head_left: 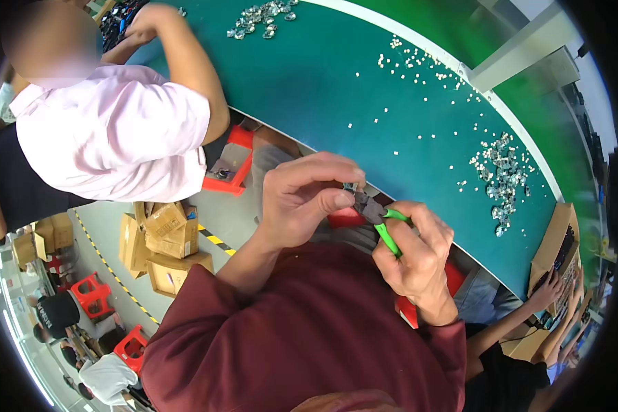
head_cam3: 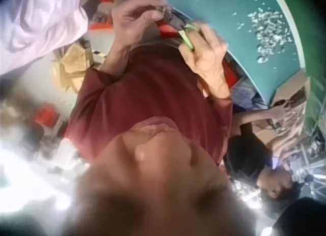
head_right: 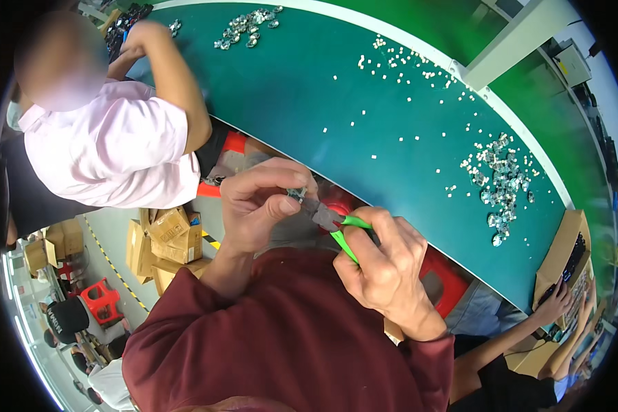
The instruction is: Trim excess leads or components using side cutters at an electronics assembly station.
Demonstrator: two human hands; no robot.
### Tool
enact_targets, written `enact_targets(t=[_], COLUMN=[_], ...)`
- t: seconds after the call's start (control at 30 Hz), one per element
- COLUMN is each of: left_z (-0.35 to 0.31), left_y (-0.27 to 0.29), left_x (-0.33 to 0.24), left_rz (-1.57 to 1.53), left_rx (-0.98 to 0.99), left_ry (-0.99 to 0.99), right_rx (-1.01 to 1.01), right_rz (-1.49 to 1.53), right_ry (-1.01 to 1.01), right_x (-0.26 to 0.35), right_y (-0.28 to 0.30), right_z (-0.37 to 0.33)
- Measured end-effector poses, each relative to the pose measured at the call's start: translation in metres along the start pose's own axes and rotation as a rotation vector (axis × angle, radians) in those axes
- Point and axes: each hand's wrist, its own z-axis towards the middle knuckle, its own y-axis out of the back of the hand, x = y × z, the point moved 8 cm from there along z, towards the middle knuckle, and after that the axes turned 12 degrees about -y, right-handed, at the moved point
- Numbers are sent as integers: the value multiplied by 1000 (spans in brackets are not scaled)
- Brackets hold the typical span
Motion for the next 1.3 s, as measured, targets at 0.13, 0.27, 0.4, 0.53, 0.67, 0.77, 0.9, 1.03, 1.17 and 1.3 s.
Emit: enact_targets(t=[0.13, 0.27, 0.4, 0.53, 0.67, 0.77, 0.9, 1.03, 1.17, 1.3], left_z=[0, -2, -1, -1, 1, 0, 0, 2, 0, 0], left_y=[4, 7, 8, 8, 7, 8, 9, 5, 5, 8], left_x=[-1, 1, 0, -1, -2, -1, 1, 0, 1, 2], left_rz=[14, 5, 12, 14, 25, 21, 18, 32, 10, 8], left_rx=[0, -11, -8, 2, 17, -1, 3, 40, 50, 45], left_ry=[10, 12, 12, 7, 0, 9, 17, -1, -16, -22], right_rx=[-33, -41, -32, -25, -20, -15, -17, -5, 7, -36], right_rz=[9, 27, 12, 2, 9, 28, 30, -8, -3, 16], right_ry=[11, 25, 22, 33, 24, 18, 13, 15, 17, 17], right_x=[2, 1, 0, 1, 1, -1, -2, -1, -1, -2], right_y=[-1, -3, -3, -2, -1, -2, -2, -2, -2, -3], right_z=[1, 1, 0, 0, 0, 1, 0, 0, -2, -3])
